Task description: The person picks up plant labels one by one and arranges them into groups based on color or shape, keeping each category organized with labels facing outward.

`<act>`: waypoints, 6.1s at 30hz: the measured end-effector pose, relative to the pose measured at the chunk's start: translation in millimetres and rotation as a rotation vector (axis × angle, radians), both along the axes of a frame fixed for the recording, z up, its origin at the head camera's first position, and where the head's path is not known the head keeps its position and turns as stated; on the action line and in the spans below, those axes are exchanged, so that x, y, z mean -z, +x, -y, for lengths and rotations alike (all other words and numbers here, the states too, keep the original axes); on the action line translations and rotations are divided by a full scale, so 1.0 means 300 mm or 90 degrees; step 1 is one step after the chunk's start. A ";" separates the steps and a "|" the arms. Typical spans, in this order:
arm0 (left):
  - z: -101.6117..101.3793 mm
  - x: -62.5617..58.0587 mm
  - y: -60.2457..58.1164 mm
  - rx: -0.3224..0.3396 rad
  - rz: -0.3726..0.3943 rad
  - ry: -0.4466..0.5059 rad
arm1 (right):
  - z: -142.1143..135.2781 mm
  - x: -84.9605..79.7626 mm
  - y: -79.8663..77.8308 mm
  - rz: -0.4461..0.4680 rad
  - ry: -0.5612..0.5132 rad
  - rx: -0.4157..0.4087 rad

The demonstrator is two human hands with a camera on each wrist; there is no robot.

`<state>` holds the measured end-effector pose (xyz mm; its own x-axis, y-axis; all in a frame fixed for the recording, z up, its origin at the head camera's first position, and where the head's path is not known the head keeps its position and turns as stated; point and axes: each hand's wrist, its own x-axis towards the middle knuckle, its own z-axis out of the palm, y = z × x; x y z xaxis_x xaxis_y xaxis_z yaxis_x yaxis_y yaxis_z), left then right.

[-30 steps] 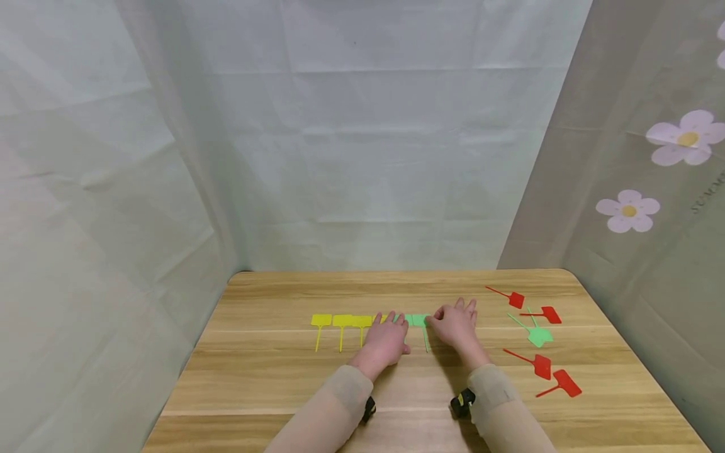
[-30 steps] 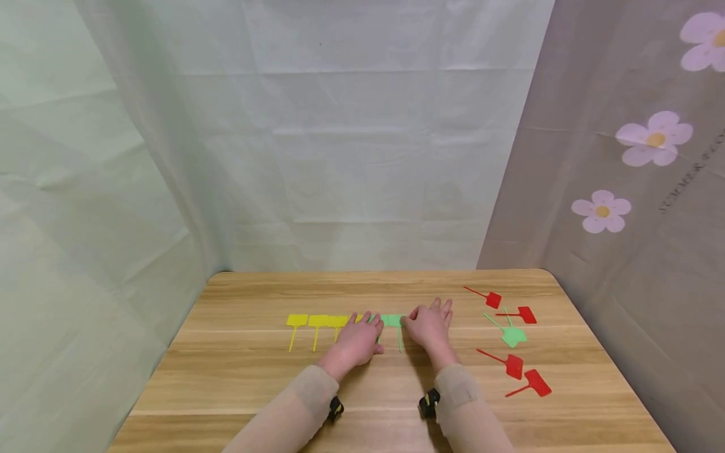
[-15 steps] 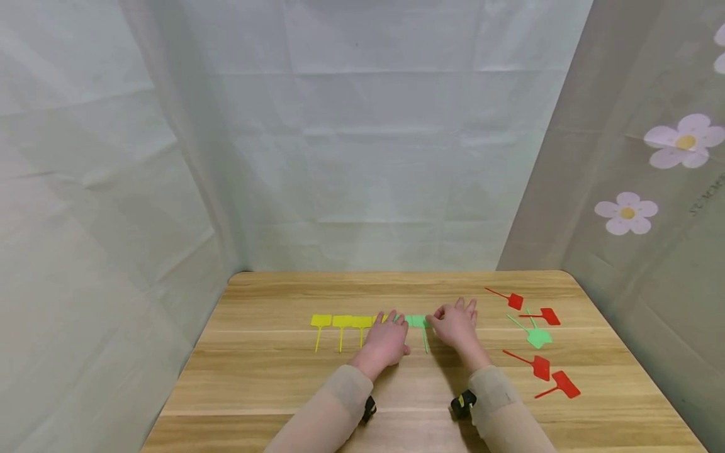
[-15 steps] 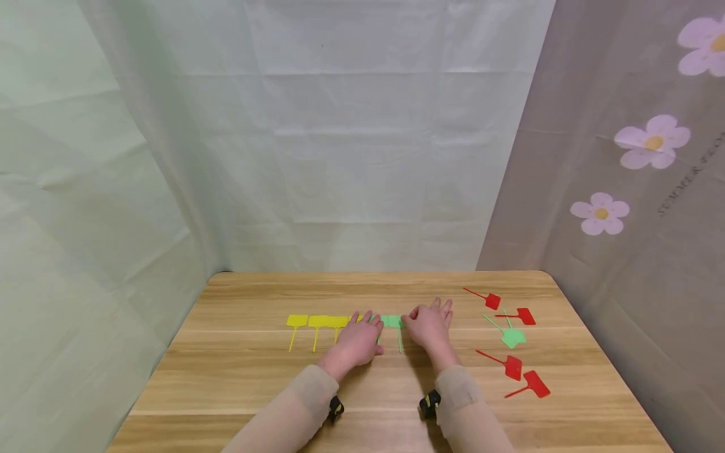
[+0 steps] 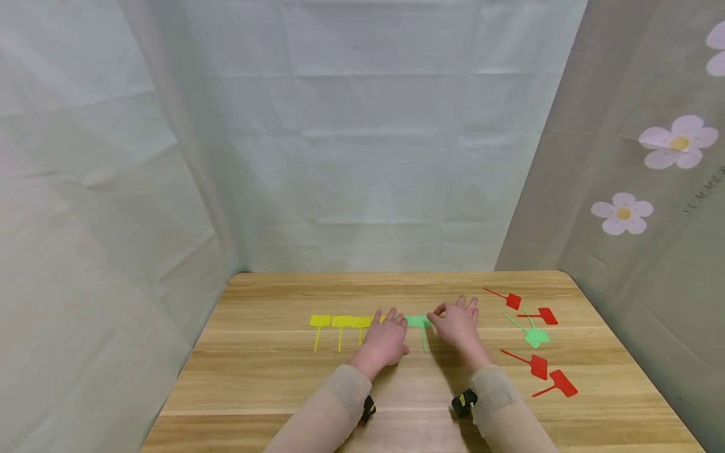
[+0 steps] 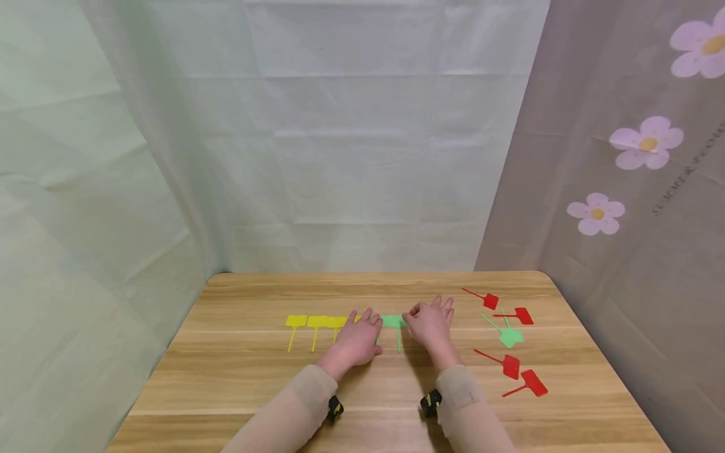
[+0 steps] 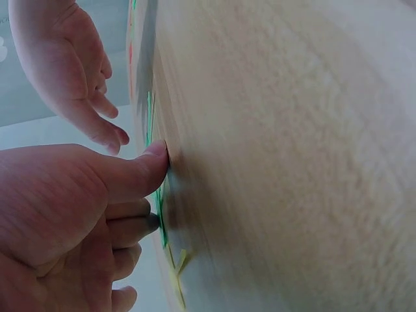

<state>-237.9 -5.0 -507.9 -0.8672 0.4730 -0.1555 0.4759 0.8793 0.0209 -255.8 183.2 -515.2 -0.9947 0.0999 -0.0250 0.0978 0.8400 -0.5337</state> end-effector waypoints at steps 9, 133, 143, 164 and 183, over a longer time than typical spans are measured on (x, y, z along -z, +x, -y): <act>0.003 0.001 -0.002 0.002 -0.005 0.001 | -0.004 -0.001 0.000 -0.007 -0.008 -0.001; -0.120 0.032 -0.013 0.006 0.014 -0.033 | -0.572 -0.025 0.238 0.009 0.144 0.100; -0.118 0.032 -0.010 0.007 0.014 -0.020 | -0.592 -0.043 0.237 0.049 0.179 0.106; -0.124 0.018 -0.009 0.003 0.027 -0.023 | -0.594 -0.041 0.209 0.061 0.221 0.113; -0.131 0.012 -0.007 -0.005 0.024 -0.028 | -0.595 -0.045 0.209 0.079 0.208 0.121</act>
